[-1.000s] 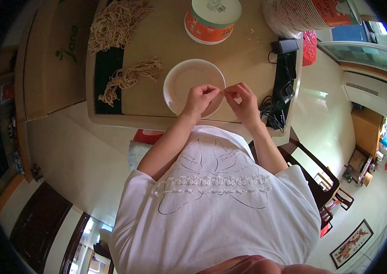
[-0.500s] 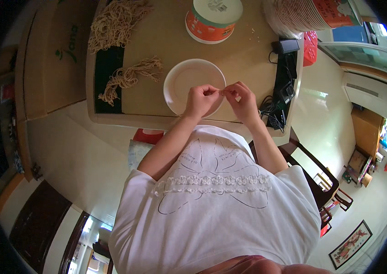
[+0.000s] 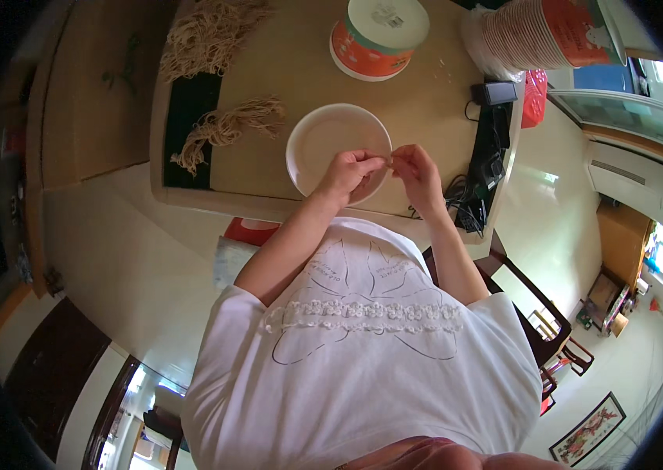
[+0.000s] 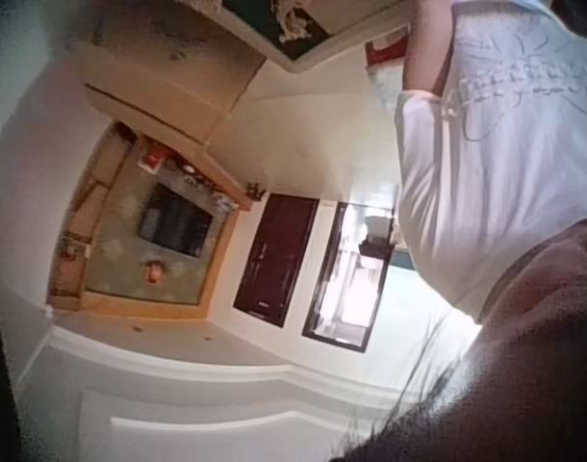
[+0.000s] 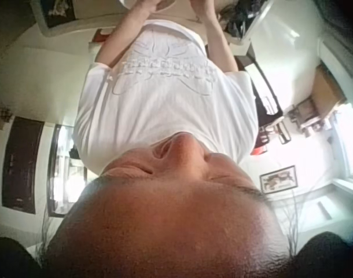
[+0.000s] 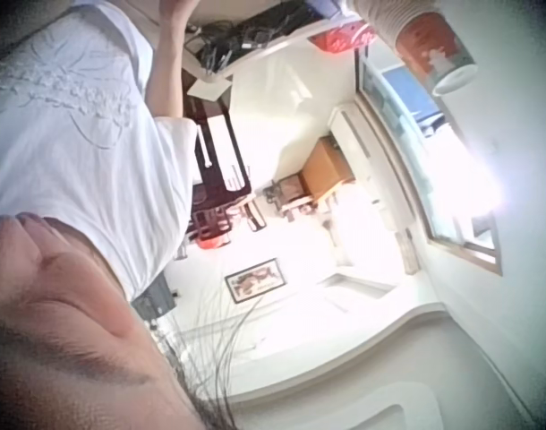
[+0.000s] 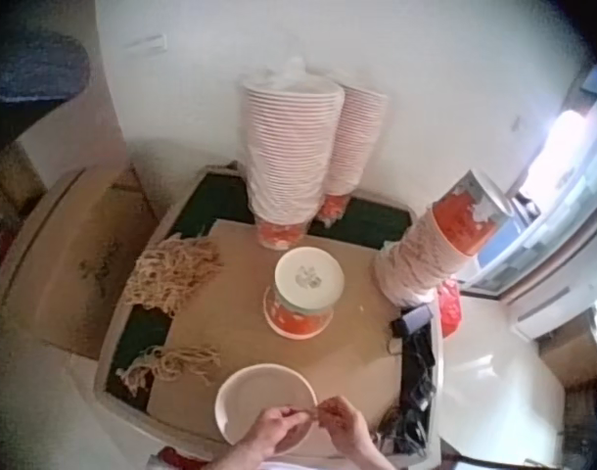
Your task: Picking up dried noodles and placing them into paper cups for packaging.
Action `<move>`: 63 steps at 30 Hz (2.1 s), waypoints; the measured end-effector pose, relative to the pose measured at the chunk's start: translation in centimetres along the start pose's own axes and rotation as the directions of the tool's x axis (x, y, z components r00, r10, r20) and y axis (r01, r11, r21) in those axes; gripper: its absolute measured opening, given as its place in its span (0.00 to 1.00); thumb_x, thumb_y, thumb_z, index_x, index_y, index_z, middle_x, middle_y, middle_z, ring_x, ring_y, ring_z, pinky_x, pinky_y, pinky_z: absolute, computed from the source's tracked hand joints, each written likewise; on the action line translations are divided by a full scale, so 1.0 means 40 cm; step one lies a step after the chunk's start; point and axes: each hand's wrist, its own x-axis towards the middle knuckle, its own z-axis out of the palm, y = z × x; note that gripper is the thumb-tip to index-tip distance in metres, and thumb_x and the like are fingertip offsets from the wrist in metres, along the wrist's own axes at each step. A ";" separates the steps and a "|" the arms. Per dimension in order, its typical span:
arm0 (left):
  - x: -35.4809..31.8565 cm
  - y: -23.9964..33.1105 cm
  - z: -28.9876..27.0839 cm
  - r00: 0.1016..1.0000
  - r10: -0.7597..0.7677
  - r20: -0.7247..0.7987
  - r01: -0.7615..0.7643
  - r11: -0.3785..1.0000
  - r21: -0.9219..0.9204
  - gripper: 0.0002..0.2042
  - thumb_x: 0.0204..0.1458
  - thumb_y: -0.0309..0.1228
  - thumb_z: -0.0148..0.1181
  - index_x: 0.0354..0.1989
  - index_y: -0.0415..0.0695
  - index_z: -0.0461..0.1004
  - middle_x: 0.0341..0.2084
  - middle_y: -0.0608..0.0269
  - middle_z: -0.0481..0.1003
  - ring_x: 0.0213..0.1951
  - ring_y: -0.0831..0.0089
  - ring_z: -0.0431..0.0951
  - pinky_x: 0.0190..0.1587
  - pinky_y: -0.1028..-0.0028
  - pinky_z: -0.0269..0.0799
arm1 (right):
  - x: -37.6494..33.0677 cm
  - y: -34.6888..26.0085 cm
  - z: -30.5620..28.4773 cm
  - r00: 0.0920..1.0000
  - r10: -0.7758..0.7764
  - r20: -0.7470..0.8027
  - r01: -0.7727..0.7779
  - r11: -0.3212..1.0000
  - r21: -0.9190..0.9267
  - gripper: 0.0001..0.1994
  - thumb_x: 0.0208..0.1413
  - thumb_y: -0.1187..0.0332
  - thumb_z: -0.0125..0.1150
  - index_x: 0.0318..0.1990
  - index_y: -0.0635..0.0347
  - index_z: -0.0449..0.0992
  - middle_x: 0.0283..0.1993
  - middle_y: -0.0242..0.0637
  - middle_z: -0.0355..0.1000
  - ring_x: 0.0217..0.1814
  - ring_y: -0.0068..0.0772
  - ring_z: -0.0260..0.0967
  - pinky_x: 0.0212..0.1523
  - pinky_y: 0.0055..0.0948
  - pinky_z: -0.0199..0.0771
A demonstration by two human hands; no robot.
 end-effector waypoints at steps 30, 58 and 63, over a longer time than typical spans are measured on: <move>-0.008 0.008 0.002 1.000 -0.008 -0.025 0.010 0.996 0.093 0.04 0.53 0.30 0.56 0.31 0.46 0.76 0.16 0.79 0.64 0.16 0.91 0.58 0.17 0.86 0.49 | 0.019 -0.079 0.013 0.921 -0.365 0.134 0.384 0.797 -0.466 0.04 0.48 0.77 0.60 0.33 0.62 0.74 0.34 0.38 0.68 0.34 0.33 0.69 0.35 0.26 0.70; -0.025 0.012 0.008 0.985 0.135 -0.108 -0.104 0.960 0.259 0.07 0.55 0.34 0.54 0.31 0.46 0.78 0.16 0.79 0.65 0.16 0.90 0.58 0.17 0.87 0.50 | 0.001 -0.104 0.002 0.943 -0.302 0.140 0.325 0.747 -0.580 0.06 0.45 0.72 0.63 0.32 0.58 0.74 0.31 0.39 0.68 0.31 0.37 0.67 0.32 0.32 0.69; -0.034 0.023 0.015 0.988 0.115 -0.104 -0.086 0.964 0.252 0.08 0.55 0.34 0.54 0.31 0.46 0.78 0.16 0.79 0.64 0.16 0.90 0.57 0.17 0.87 0.50 | 0.005 -0.091 -0.002 0.950 -0.287 0.120 0.303 0.765 -0.568 0.06 0.46 0.71 0.63 0.32 0.59 0.74 0.31 0.40 0.68 0.30 0.38 0.67 0.31 0.32 0.69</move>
